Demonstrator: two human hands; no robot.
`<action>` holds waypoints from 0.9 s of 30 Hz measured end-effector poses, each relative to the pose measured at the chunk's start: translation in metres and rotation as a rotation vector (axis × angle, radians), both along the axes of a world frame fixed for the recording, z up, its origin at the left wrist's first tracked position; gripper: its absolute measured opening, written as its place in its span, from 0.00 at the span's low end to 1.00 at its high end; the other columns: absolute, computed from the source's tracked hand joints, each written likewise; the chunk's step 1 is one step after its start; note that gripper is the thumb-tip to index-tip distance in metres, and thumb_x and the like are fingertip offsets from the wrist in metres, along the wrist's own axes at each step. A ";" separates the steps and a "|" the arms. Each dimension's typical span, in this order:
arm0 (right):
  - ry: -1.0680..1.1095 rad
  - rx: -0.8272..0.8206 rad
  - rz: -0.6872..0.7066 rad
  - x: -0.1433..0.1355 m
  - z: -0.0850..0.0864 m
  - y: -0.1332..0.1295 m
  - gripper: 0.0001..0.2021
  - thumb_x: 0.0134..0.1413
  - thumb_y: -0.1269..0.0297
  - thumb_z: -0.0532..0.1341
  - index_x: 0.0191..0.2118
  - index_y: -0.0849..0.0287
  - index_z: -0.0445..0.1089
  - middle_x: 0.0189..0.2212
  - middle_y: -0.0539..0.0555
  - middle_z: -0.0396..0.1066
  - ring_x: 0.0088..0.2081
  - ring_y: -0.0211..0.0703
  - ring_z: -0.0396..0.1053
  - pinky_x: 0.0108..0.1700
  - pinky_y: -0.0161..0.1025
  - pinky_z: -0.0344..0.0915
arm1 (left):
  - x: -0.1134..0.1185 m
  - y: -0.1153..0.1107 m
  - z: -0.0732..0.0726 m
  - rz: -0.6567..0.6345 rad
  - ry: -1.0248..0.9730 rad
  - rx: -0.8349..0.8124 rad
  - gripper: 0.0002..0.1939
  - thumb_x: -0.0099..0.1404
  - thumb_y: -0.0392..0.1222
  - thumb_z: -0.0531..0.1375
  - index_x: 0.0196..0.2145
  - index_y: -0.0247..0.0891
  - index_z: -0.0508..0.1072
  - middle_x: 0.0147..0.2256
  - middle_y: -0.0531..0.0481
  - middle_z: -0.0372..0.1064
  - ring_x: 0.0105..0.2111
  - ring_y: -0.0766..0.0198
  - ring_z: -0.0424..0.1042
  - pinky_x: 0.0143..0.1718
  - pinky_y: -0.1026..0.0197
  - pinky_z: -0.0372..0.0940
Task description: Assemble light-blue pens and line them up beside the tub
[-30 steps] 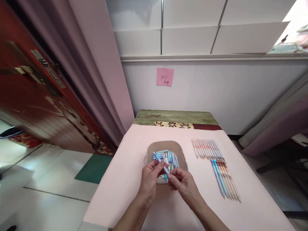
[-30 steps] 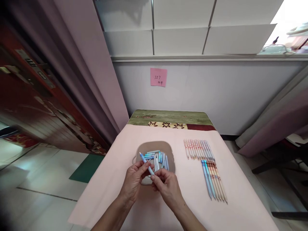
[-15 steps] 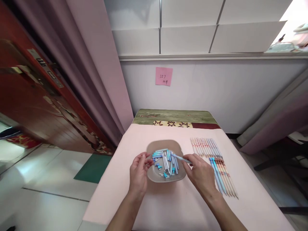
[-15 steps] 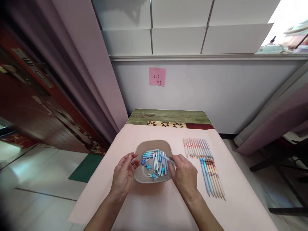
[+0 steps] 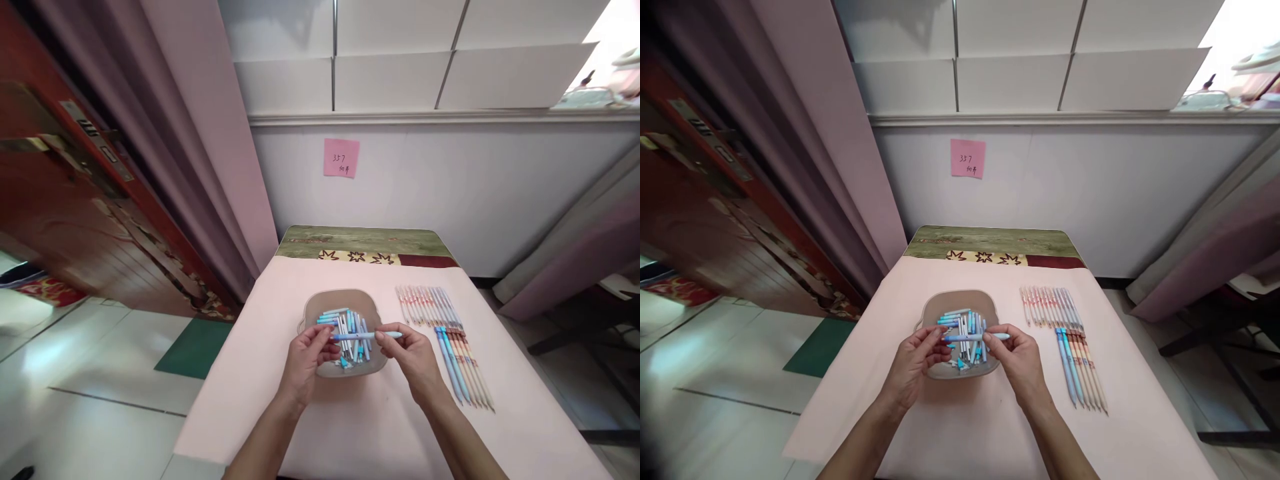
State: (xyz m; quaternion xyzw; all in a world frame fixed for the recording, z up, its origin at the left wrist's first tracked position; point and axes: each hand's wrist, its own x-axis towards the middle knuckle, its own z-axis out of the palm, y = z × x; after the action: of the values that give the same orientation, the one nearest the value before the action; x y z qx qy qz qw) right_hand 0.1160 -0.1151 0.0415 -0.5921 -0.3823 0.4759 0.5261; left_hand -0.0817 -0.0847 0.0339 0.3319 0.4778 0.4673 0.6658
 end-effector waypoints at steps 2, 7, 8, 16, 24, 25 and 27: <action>0.079 -0.005 -0.020 0.000 0.000 0.001 0.16 0.39 0.53 0.70 0.32 0.60 0.75 0.17 0.48 0.66 0.24 0.37 0.64 0.28 0.33 0.60 | 0.003 -0.002 0.005 -0.041 0.003 -0.034 0.15 0.55 0.46 0.65 0.35 0.31 0.75 0.28 0.44 0.74 0.25 0.64 0.73 0.28 0.62 0.70; 0.185 0.031 -0.043 -0.001 -0.003 0.001 0.16 0.40 0.54 0.70 0.31 0.61 0.75 0.17 0.47 0.64 0.23 0.35 0.60 0.27 0.33 0.57 | 0.005 -0.004 0.010 -0.010 0.000 -0.069 0.14 0.53 0.45 0.66 0.32 0.31 0.74 0.28 0.43 0.76 0.24 0.63 0.74 0.24 0.64 0.69; 0.192 0.040 -0.053 -0.001 -0.004 0.002 0.16 0.40 0.54 0.70 0.31 0.61 0.74 0.17 0.47 0.64 0.23 0.35 0.60 0.27 0.33 0.57 | 0.006 -0.004 0.011 -0.008 -0.008 -0.072 0.14 0.53 0.44 0.66 0.33 0.31 0.74 0.28 0.42 0.76 0.25 0.63 0.74 0.25 0.64 0.69; 0.240 0.120 -0.086 -0.012 -0.004 0.000 0.17 0.45 0.54 0.68 0.38 0.60 0.74 0.21 0.47 0.65 0.25 0.35 0.61 0.29 0.33 0.60 | 0.016 -0.009 0.016 -0.037 0.052 0.018 0.14 0.54 0.47 0.65 0.30 0.32 0.72 0.25 0.46 0.74 0.21 0.65 0.71 0.23 0.64 0.68; 0.319 0.143 -0.210 -0.009 -0.005 -0.001 0.17 0.48 0.51 0.66 0.37 0.61 0.73 0.26 0.51 0.71 0.25 0.35 0.65 0.28 0.34 0.64 | 0.000 0.018 0.020 -0.095 0.397 0.357 0.11 0.62 0.48 0.55 0.32 0.37 0.68 0.27 0.50 0.71 0.26 0.64 0.70 0.30 0.61 0.66; 0.312 0.149 -0.235 -0.005 -0.006 -0.001 0.17 0.47 0.51 0.66 0.37 0.61 0.72 0.26 0.51 0.71 0.25 0.35 0.65 0.28 0.34 0.64 | -0.006 0.024 0.019 -0.082 0.582 0.449 0.10 0.64 0.46 0.53 0.34 0.38 0.68 0.29 0.49 0.71 0.28 0.64 0.70 0.32 0.61 0.66; 0.289 0.147 -0.242 0.001 -0.008 -0.001 0.18 0.47 0.51 0.66 0.37 0.61 0.72 0.26 0.52 0.71 0.24 0.35 0.65 0.28 0.34 0.65 | -0.013 0.035 0.015 -0.250 1.068 0.599 0.10 0.66 0.40 0.49 0.37 0.40 0.70 0.35 0.48 0.71 0.35 0.62 0.70 0.38 0.60 0.64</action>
State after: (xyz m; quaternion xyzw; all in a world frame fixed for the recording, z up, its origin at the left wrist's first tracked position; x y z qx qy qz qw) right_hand 0.1174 -0.1162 0.0338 -0.5193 -0.2625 0.4601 0.6706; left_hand -0.0943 -0.0499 0.0486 0.7454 0.5506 0.2689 0.2627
